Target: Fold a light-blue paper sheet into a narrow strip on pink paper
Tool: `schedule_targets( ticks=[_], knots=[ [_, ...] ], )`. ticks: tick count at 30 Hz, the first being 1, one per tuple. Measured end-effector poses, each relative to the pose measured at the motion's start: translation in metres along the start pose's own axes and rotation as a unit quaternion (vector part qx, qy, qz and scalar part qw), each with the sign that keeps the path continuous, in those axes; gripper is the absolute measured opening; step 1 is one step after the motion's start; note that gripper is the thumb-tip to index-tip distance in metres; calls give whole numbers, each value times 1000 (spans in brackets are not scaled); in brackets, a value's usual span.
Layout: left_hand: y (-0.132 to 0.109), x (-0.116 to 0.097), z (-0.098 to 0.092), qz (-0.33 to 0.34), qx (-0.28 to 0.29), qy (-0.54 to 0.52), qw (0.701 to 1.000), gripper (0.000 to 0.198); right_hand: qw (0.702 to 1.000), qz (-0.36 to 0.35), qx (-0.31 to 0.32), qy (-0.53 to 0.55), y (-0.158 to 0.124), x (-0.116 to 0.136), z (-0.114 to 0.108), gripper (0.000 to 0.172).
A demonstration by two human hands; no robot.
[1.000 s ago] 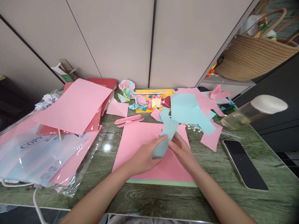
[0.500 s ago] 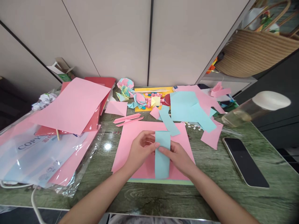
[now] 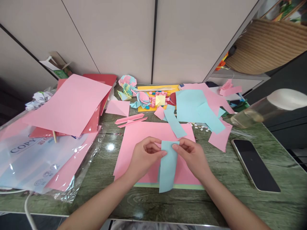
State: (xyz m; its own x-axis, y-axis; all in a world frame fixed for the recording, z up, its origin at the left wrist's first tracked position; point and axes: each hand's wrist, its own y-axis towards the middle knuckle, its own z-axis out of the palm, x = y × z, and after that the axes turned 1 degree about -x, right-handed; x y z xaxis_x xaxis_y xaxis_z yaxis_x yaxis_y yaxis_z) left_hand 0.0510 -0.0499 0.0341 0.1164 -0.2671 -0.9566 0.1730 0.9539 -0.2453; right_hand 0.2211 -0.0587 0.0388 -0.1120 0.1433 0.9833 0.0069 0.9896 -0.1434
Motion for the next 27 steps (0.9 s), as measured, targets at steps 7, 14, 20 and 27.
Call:
schedule_targets(
  ticks=[7, 14, 20, 27],
  knots=[
    [0, -1, 1, -6, -6, -5, 1000, 27, 999, 26, 8, 23, 1, -3, 0, 37],
    [0, -3, 1, -5, -10, 0, 1000, 26, 999, 22, 3, 37, 1, -4, 0, 37],
    [-2, -5, 2, 1, -17, 19, 1000, 27, 999, 25, -7, 37, 1, -5, 2, 38],
    [-6, -2, 3, 63, -35, 56, 996, 26, 999, 24, -21, 36, 2, -7, 2, 39]
  ],
)
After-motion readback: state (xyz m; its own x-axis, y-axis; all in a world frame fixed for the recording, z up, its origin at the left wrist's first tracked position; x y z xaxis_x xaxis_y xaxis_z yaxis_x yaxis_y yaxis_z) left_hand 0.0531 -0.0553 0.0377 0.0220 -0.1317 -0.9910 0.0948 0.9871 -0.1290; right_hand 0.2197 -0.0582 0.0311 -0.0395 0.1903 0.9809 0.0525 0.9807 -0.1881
